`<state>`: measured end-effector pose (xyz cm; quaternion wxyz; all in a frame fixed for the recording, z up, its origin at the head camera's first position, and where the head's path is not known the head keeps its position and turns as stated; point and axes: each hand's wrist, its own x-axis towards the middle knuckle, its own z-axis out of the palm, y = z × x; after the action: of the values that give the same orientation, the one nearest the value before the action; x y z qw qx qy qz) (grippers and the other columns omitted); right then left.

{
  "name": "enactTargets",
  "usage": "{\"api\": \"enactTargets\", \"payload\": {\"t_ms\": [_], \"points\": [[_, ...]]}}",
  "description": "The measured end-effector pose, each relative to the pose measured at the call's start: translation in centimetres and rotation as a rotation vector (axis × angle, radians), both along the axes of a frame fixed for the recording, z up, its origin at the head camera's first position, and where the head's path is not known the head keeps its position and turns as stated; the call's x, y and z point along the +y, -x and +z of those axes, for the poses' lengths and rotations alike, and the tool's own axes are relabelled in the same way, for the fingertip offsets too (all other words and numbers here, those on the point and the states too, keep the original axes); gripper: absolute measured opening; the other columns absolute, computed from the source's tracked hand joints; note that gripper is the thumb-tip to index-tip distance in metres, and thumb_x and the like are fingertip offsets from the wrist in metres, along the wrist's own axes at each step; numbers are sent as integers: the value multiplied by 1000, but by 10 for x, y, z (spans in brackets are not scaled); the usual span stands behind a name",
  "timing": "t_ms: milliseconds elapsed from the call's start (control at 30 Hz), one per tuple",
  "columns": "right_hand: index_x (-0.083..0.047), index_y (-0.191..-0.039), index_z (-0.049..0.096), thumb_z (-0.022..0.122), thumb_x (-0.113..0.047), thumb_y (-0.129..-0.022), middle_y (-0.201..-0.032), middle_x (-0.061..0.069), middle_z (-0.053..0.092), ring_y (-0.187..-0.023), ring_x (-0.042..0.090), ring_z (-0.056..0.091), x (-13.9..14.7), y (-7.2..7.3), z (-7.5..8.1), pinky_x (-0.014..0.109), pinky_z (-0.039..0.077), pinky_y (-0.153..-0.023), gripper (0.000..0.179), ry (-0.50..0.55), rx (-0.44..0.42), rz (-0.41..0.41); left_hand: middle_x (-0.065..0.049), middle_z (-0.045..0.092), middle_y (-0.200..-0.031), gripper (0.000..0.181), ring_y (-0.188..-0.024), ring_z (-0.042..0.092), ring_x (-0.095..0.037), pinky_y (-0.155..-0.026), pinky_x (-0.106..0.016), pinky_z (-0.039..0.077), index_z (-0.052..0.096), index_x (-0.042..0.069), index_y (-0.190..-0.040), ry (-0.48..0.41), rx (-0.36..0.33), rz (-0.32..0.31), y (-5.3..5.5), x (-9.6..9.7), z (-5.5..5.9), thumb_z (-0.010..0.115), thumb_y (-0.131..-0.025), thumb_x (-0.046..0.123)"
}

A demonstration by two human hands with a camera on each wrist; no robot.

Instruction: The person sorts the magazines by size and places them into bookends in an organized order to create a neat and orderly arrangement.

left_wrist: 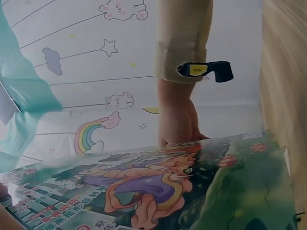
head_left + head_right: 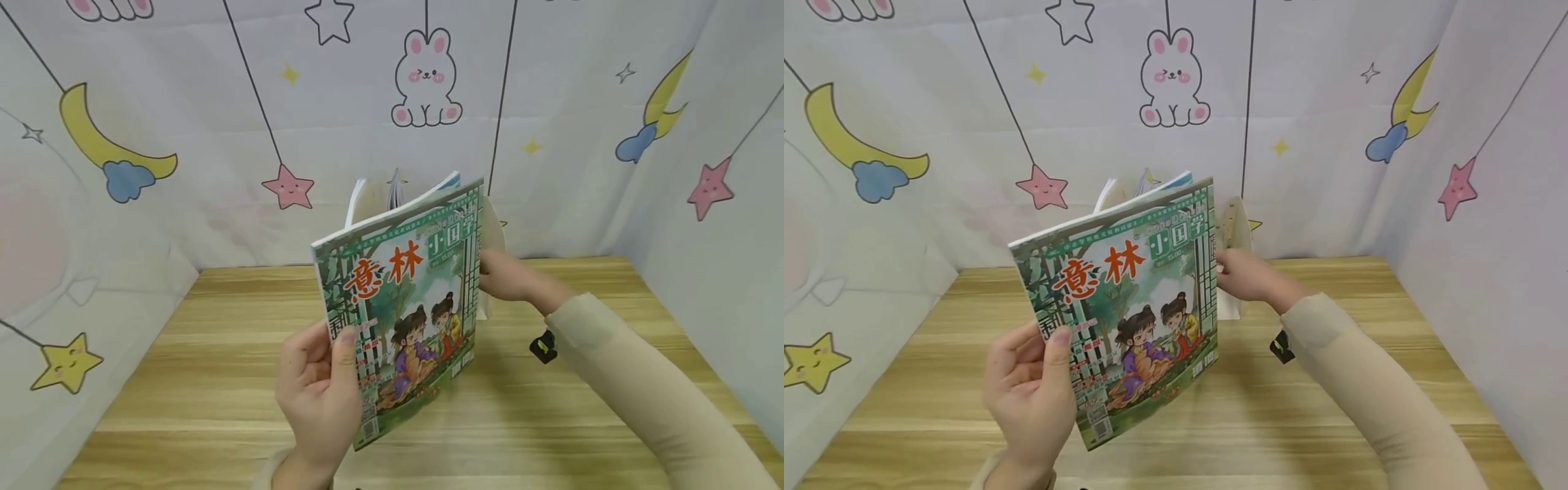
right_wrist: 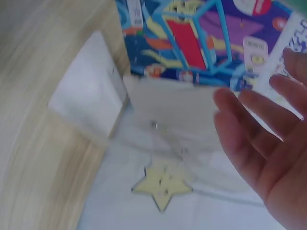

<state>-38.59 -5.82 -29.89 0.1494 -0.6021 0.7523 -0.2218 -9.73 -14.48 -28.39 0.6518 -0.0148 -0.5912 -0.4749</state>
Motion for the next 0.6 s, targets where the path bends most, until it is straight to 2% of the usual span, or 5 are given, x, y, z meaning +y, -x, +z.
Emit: {"api": "enactTargets", "payload": {"t_ms": [33,133,267,400,600], "points": [[1,-95,56,44,-9,-98,-87,14,60,-73,17,54,4,-2,7,32,40,-61,16,-30,15,-68,-11,70,-102,17,-79,70,-13,-58,-18,56,48,-25,-99,10,-2,-11,4,-1,-1,52,-84,-20],[1,-92,58,44,-17,-99,-81,13,60,-67,18,55,13,2,14,31,43,-55,24,-26,84,-199,-14,69,-100,16,-66,63,-7,-48,-16,50,49,-23,-99,25,-26,-6,13,-3,-5,52,-84,-20],[-1,-126,58,49,-24,-99,-114,18,64,-83,24,62,26,13,12,39,52,-67,36,111,143,-300,-26,66,-92,17,-57,53,-3,-44,-14,45,50,-21,-100,25,-49,12,24,-5,-10,52,-84,-20],[0,-126,58,50,-25,-99,-115,20,62,-82,27,61,35,21,10,44,52,-73,38,163,165,-393,-32,64,-90,16,-57,54,-3,-44,-15,45,51,-19,-101,10,-68,22,33,-5,-14,52,-85,-19],[3,-130,53,53,-27,-97,-117,23,62,-93,34,64,41,19,8,49,54,-79,45,104,103,-469,-29,66,-92,15,-51,44,-5,-40,-16,39,53,-17,-101,1,-84,24,41,-8,-19,52,-86,-18]]}}
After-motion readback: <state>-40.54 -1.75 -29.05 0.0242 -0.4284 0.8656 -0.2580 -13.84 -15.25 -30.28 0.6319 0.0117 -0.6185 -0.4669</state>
